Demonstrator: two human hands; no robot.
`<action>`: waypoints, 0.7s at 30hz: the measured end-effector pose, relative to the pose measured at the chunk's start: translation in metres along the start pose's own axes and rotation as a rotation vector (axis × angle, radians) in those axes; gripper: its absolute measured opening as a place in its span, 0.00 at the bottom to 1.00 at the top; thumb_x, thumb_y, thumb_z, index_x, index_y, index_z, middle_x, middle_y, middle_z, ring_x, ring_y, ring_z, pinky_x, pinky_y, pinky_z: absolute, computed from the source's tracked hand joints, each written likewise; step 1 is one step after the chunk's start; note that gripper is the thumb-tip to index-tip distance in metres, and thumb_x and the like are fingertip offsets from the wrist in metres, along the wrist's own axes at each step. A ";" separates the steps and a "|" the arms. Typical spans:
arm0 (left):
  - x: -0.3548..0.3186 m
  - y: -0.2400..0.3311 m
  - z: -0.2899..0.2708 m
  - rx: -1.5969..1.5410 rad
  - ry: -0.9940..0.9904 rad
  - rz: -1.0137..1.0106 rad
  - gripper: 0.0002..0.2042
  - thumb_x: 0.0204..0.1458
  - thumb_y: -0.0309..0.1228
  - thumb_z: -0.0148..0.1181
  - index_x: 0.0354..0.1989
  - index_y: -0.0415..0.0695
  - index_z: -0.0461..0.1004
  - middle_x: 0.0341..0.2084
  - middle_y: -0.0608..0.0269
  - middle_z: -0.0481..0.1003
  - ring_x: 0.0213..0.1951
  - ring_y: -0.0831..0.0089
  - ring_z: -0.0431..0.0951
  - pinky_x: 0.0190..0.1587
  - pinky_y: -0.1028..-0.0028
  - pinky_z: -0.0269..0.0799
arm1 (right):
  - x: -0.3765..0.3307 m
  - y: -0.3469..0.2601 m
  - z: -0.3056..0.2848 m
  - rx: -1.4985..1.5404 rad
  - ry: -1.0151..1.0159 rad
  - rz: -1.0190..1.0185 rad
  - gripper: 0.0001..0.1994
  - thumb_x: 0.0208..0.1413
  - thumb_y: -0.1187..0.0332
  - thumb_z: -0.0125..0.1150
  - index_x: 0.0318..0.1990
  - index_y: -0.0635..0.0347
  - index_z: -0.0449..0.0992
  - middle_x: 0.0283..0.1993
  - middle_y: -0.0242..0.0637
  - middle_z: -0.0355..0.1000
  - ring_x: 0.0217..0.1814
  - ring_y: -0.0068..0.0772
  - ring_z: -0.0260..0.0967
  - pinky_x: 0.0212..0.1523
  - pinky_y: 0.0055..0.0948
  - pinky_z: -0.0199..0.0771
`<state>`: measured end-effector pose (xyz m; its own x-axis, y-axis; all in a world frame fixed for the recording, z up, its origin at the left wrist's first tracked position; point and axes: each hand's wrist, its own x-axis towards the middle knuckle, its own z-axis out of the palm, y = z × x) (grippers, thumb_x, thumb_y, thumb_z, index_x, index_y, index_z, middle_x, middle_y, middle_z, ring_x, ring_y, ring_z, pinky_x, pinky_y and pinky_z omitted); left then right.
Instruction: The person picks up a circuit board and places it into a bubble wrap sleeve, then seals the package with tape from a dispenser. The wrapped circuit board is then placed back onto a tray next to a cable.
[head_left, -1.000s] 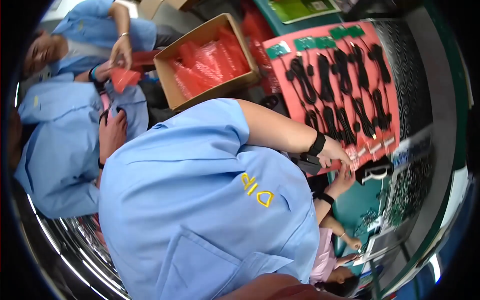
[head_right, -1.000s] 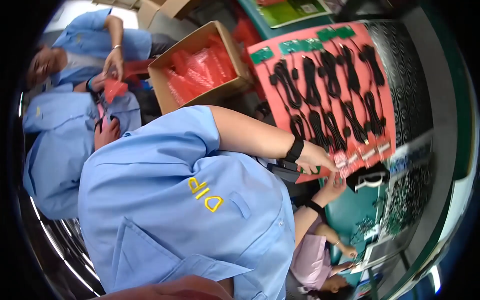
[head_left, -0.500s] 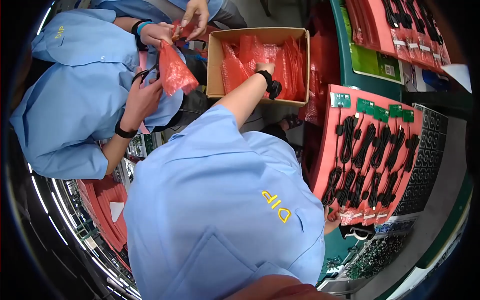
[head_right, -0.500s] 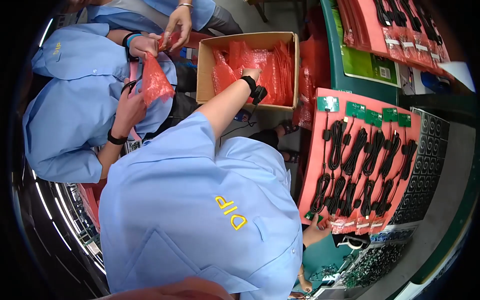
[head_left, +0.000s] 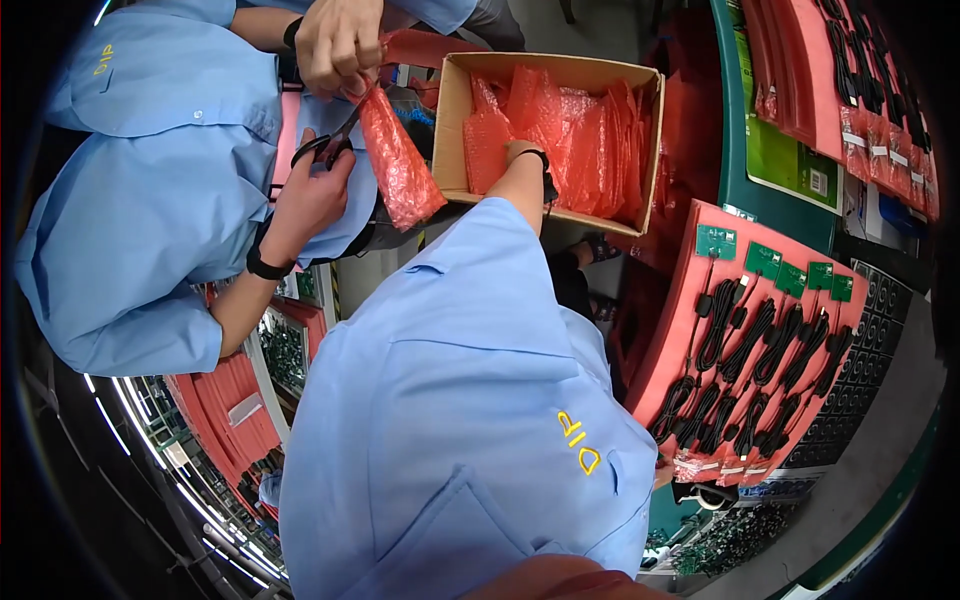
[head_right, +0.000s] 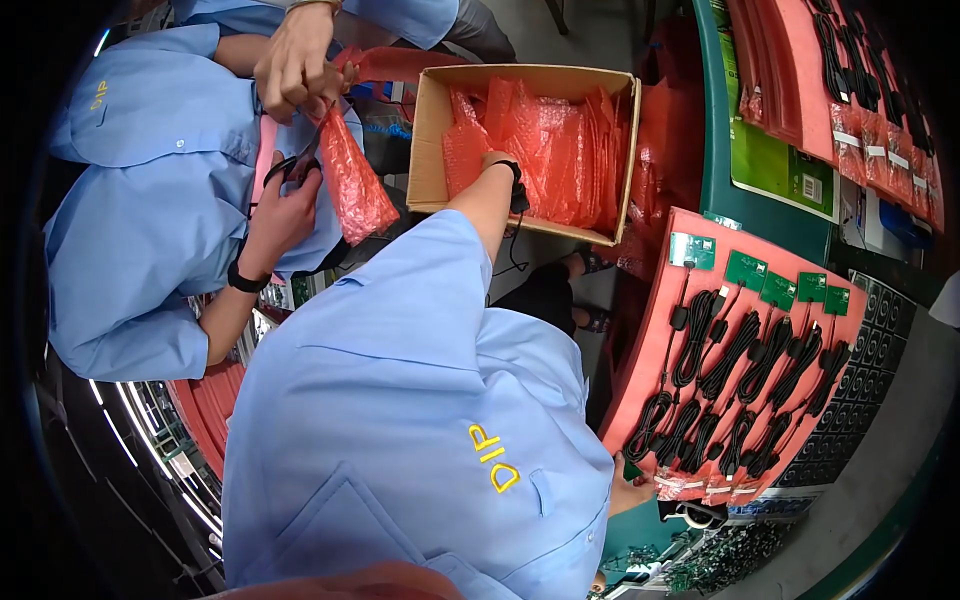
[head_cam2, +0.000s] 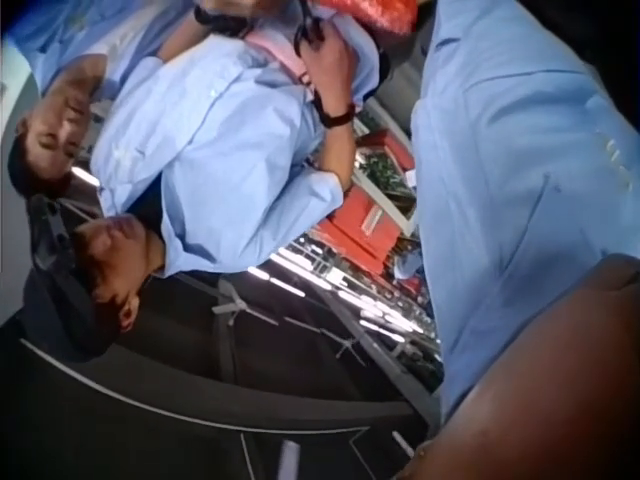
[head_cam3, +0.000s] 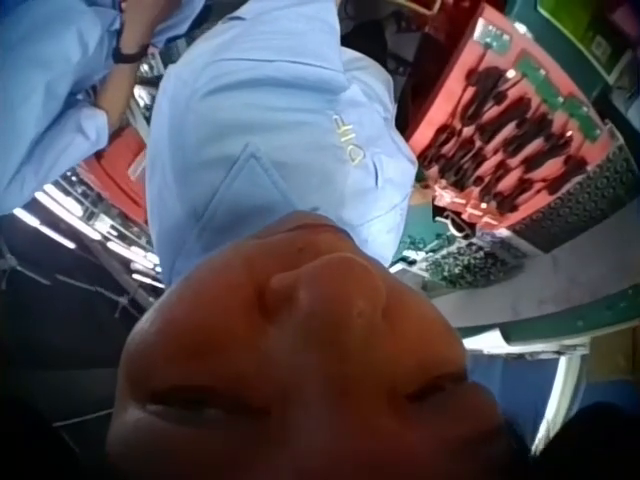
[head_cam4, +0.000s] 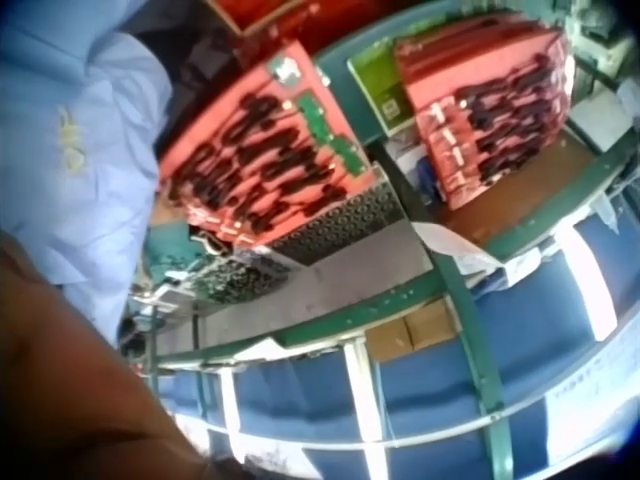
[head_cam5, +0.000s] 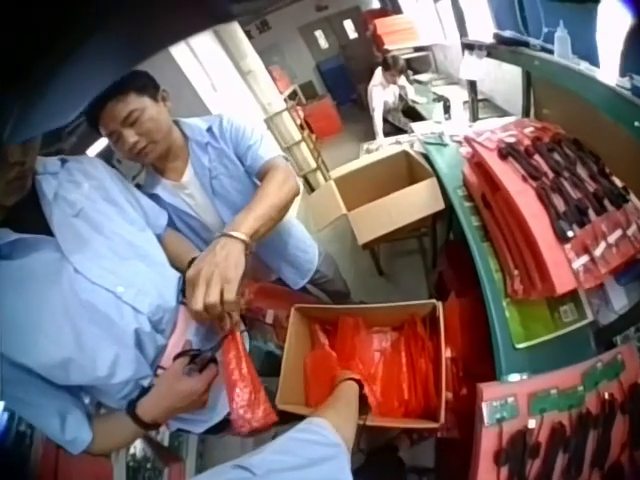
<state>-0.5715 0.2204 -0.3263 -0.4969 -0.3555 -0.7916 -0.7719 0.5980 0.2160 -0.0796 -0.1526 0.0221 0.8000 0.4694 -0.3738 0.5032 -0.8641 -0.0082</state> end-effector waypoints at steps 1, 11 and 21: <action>0.014 0.007 -0.004 -0.027 0.005 -0.006 0.23 0.55 0.46 0.41 0.52 0.42 0.66 0.53 0.60 0.69 0.52 0.62 0.70 0.52 0.57 0.66 | 0.004 -0.006 -0.001 0.000 -0.017 -0.008 0.32 0.28 0.60 0.78 0.41 0.65 0.68 0.29 0.36 0.66 0.30 0.28 0.63 0.29 0.27 0.65; -0.126 0.008 -0.022 1.142 0.214 -0.409 0.50 0.32 0.50 0.70 0.62 0.46 0.47 0.58 0.53 0.57 0.55 0.55 0.66 0.53 0.58 0.67 | -0.029 -0.035 -0.018 -0.013 -0.046 0.117 0.27 0.38 0.57 0.73 0.42 0.66 0.69 0.28 0.35 0.67 0.28 0.26 0.64 0.28 0.24 0.64; -0.126 -0.034 -0.054 0.399 0.016 0.318 0.42 0.40 0.44 0.68 0.60 0.42 0.50 0.52 0.46 0.65 0.48 0.49 0.72 0.50 0.54 0.70 | -0.004 -0.041 -0.007 0.168 0.031 0.039 0.24 0.42 0.58 0.70 0.41 0.66 0.70 0.29 0.35 0.68 0.28 0.25 0.64 0.27 0.24 0.64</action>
<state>-0.5041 0.2066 -0.2032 -0.6910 -0.1203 -0.7128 -0.3716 0.9049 0.2075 -0.1009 -0.1182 0.0308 0.8286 0.4382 -0.3485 0.4122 -0.8987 -0.1498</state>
